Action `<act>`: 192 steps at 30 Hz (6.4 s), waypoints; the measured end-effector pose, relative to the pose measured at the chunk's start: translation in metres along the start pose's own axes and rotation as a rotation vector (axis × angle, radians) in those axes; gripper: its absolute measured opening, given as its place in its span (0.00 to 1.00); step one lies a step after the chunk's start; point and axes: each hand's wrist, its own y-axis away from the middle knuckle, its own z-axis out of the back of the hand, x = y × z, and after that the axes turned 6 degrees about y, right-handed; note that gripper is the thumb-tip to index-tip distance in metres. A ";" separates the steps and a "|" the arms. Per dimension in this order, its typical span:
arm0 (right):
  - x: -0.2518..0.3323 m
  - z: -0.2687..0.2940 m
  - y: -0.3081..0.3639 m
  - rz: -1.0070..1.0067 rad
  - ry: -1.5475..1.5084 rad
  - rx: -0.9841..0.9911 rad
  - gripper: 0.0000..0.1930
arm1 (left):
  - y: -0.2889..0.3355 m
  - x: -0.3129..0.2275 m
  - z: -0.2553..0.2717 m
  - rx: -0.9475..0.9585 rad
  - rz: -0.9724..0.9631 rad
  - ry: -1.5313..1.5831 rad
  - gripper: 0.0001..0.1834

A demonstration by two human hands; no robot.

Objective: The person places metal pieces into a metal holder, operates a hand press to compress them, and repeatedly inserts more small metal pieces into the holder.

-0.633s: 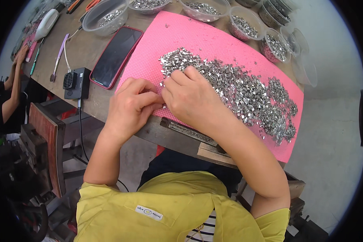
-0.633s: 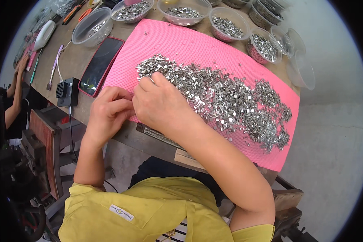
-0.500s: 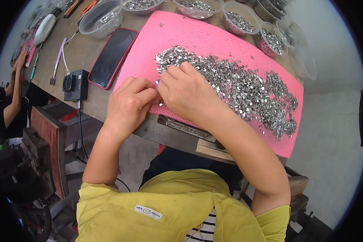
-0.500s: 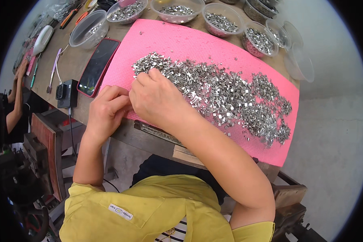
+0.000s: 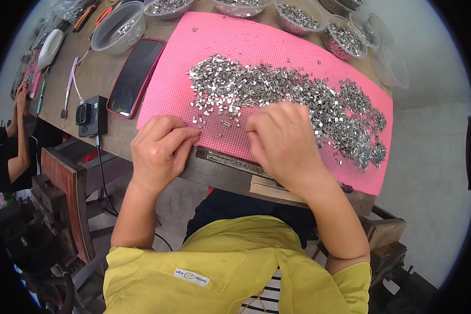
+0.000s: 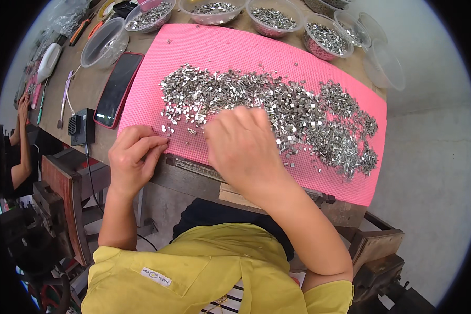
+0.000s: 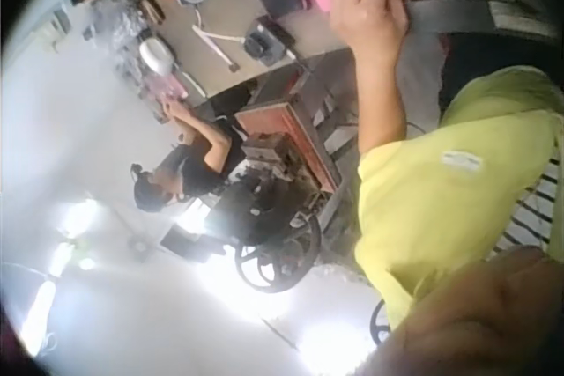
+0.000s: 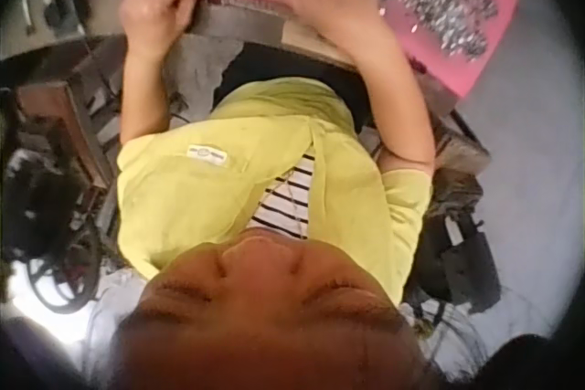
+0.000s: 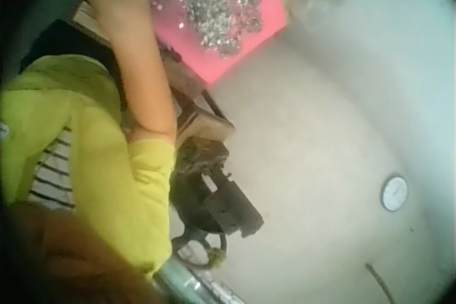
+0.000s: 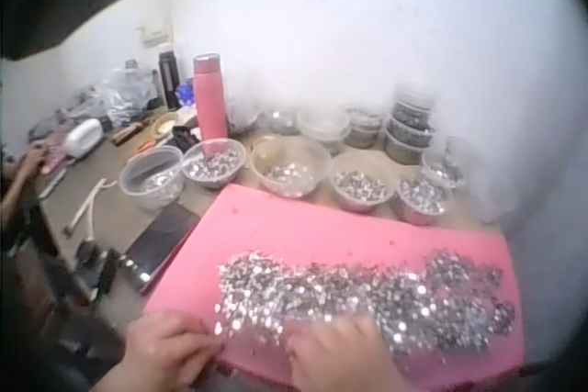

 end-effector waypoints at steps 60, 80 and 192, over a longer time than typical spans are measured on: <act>-0.012 0.047 0.158 -0.422 -0.223 -0.249 0.10 | -0.026 -0.119 -0.085 0.319 -0.308 0.301 0.13; -0.001 0.054 0.126 -0.314 -0.064 -0.013 0.10 | -0.030 -0.114 -0.084 0.344 -0.047 0.628 0.18; -0.016 0.068 0.167 -0.360 -0.160 -0.297 0.11 | -0.024 -0.140 -0.097 0.257 -0.230 0.402 0.10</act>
